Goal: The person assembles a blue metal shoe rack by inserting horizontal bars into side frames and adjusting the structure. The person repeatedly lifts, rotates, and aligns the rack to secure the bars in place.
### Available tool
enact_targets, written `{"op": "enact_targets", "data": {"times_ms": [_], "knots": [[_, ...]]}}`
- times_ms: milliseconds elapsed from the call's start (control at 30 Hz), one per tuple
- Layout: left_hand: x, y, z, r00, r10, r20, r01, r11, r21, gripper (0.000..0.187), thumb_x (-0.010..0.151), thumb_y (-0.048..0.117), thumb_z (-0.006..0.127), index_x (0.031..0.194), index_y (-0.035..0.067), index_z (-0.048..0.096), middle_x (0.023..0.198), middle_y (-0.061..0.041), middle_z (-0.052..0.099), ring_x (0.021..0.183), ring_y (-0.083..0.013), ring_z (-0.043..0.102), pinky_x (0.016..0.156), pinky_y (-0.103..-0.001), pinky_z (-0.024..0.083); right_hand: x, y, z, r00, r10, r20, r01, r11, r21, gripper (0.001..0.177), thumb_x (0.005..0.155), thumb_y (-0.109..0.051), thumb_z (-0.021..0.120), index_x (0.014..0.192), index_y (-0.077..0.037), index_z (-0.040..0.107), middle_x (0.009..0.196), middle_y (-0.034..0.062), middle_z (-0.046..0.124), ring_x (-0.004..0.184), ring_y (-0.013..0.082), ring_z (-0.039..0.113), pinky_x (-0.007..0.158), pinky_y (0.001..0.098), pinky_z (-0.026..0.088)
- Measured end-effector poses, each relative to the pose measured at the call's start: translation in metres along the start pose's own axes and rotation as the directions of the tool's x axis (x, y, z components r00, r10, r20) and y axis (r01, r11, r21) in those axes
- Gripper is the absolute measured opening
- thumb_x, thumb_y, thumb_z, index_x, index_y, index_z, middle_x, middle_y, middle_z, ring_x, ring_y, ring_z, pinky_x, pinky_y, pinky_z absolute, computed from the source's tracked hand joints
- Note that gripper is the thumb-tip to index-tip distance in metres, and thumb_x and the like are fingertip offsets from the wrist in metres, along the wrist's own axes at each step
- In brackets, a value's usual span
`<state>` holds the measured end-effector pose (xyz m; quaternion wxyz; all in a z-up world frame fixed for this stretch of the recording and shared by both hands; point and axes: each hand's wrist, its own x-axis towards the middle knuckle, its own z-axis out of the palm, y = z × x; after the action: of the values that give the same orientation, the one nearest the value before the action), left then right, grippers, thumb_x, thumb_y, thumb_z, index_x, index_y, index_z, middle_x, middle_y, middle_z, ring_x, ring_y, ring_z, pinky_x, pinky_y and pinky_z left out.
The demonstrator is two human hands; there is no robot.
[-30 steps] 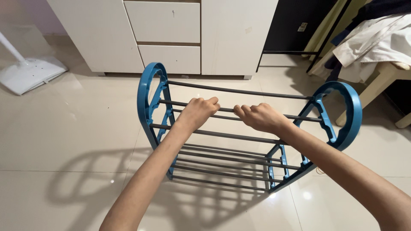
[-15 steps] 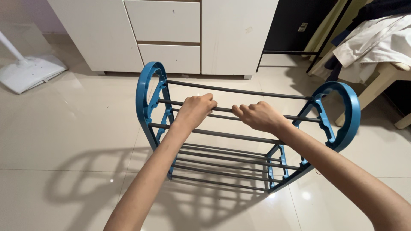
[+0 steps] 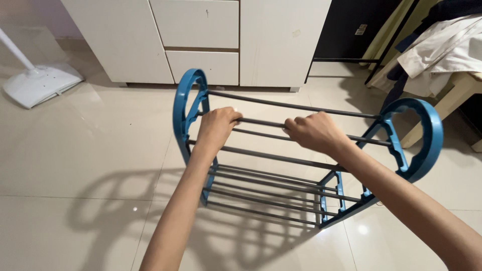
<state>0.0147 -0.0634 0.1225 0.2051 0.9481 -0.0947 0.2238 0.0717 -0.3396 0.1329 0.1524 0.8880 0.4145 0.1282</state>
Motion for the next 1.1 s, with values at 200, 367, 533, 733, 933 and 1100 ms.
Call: {"op": "enact_targets", "data": {"times_ms": [200, 367, 533, 733, 933, 1100], "knots": [[0.007, 0.019, 0.002, 0.999, -0.026, 0.029, 0.03, 0.99, -0.138, 0.026, 0.082, 0.016, 0.08, 0.108, 0.014, 0.077, 0.102, -0.004, 0.075, 0.095, -0.0224, 0.073, 0.089, -0.037, 0.058, 0.017, -0.024, -0.014, 0.978, 0.038, -0.205, 0.012, 0.972, 0.236, 0.027, 0.099, -0.032, 0.059, 0.104, -0.006, 0.062, 0.077, 0.0075, 0.071, 0.048, 0.025, 0.064, 0.042, 0.0409, 0.051], [0.001, 0.022, -0.017, 0.92, 0.292, -0.26, -0.236, 0.945, 0.228, 0.02, 0.081, 0.017, 0.08, 0.101, 0.016, 0.078, 0.115, -0.005, 0.073, 0.127, -0.0282, 0.06, 0.113, -0.056, 0.038, 0.035, -0.041, -0.011, 0.969, 0.056, -0.239, 0.021, 0.952, 0.306, 0.026, 0.102, -0.03, 0.057, 0.1, -0.004, 0.06, 0.084, 0.0101, 0.07, 0.06, 0.0322, 0.066, 0.052, 0.0445, 0.052], [-0.009, 0.01, -0.05, 0.827, 0.204, -0.523, 0.02, 0.921, 0.39, 0.036, 0.09, 0.011, 0.07, 0.125, 0.014, 0.068, 0.133, -0.008, 0.062, 0.134, -0.0323, 0.056, 0.115, -0.058, 0.039, 0.058, -0.054, -0.015, 0.979, 0.045, -0.201, 0.022, 0.948, 0.317, 0.029, 0.104, -0.031, 0.054, 0.1, -0.003, 0.06, 0.087, 0.0104, 0.069, 0.061, 0.0307, 0.068, 0.054, 0.0427, 0.054], [-0.003, -0.01, -0.052, 0.832, -0.153, -0.533, 0.213, 0.976, 0.053, 0.044, 0.103, 0.015, 0.061, 0.145, 0.003, 0.051, 0.135, -0.019, 0.06, 0.111, -0.0353, 0.068, 0.081, -0.042, 0.061, 0.089, -0.074, -0.016, 0.97, -0.008, -0.244, 0.086, 0.946, 0.312, 0.029, 0.104, -0.029, 0.055, 0.112, -0.002, 0.06, 0.094, 0.0124, 0.069, 0.063, 0.03, 0.07, 0.052, 0.0407, 0.055], [-0.001, -0.034, -0.037, 0.767, -0.061, -0.638, 0.071, 0.997, -0.011, 0.034, 0.106, 0.013, 0.055, 0.139, 0.005, 0.06, 0.127, -0.015, 0.071, 0.102, -0.0317, 0.075, 0.08, -0.038, 0.064, 0.117, -0.094, -0.014, 0.914, -0.125, -0.385, 0.207, 0.961, 0.181, 0.031, 0.098, -0.022, 0.061, 0.12, -0.001, 0.058, 0.095, 0.0127, 0.068, 0.066, 0.0273, 0.071, 0.051, 0.0383, 0.054], [-0.004, -0.047, -0.047, 0.771, -0.038, -0.635, -0.012, 0.997, -0.074, 0.031, 0.108, 0.015, 0.055, 0.137, 0.005, 0.062, 0.125, -0.015, 0.072, 0.106, -0.0319, 0.075, 0.084, -0.038, 0.064, 0.129, -0.104, -0.013, 0.925, -0.167, -0.34, 0.21, 0.973, 0.092, 0.043, 0.091, -0.009, 0.063, 0.133, -0.003, 0.055, 0.089, 0.0108, 0.069, 0.059, 0.0257, 0.069, 0.049, 0.0373, 0.053]]}}
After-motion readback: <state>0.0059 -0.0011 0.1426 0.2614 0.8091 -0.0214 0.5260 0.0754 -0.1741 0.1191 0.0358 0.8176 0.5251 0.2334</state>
